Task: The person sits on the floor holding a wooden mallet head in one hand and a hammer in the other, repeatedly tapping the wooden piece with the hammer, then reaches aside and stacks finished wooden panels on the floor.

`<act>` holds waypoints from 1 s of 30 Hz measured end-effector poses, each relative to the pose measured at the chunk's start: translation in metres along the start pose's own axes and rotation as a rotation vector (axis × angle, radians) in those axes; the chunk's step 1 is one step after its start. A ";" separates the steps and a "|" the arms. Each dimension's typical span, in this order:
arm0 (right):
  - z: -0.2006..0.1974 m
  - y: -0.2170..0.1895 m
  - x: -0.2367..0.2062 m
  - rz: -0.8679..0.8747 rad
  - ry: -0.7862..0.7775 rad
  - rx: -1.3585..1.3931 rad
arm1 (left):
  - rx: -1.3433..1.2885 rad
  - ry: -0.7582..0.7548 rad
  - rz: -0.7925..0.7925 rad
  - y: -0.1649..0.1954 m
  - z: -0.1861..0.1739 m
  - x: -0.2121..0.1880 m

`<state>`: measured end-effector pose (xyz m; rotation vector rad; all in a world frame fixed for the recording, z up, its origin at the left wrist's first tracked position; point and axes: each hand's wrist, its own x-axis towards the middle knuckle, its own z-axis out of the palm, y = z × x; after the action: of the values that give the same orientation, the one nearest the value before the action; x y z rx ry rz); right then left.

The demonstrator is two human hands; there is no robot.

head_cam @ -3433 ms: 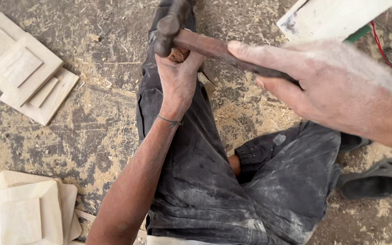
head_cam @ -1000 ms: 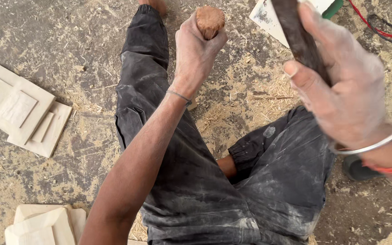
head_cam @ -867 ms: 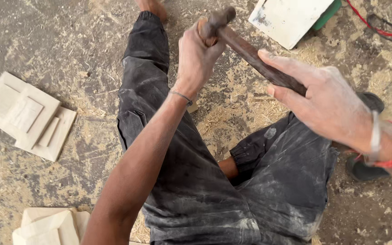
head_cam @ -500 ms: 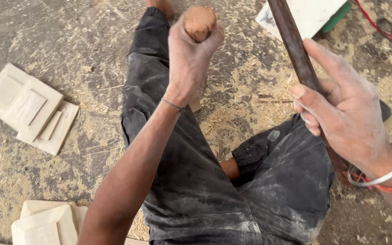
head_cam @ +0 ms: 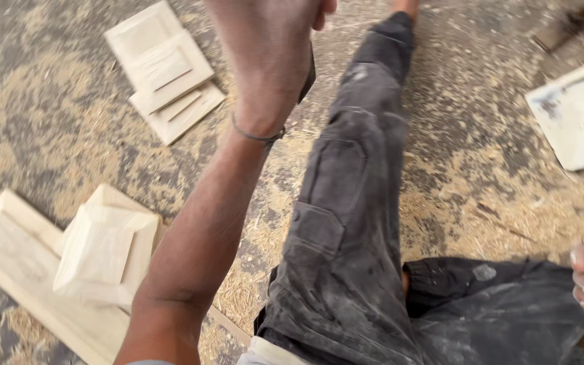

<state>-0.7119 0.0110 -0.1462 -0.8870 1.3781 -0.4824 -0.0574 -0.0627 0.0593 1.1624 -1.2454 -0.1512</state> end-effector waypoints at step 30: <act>0.272 -0.159 -0.088 -0.429 0.342 -0.363 | -0.263 -0.505 0.155 -0.086 0.063 -0.048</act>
<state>-0.4326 0.0513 0.0199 -1.4644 1.6193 -0.7503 -0.0845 -0.1090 -0.0441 0.8176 -1.6941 -0.5003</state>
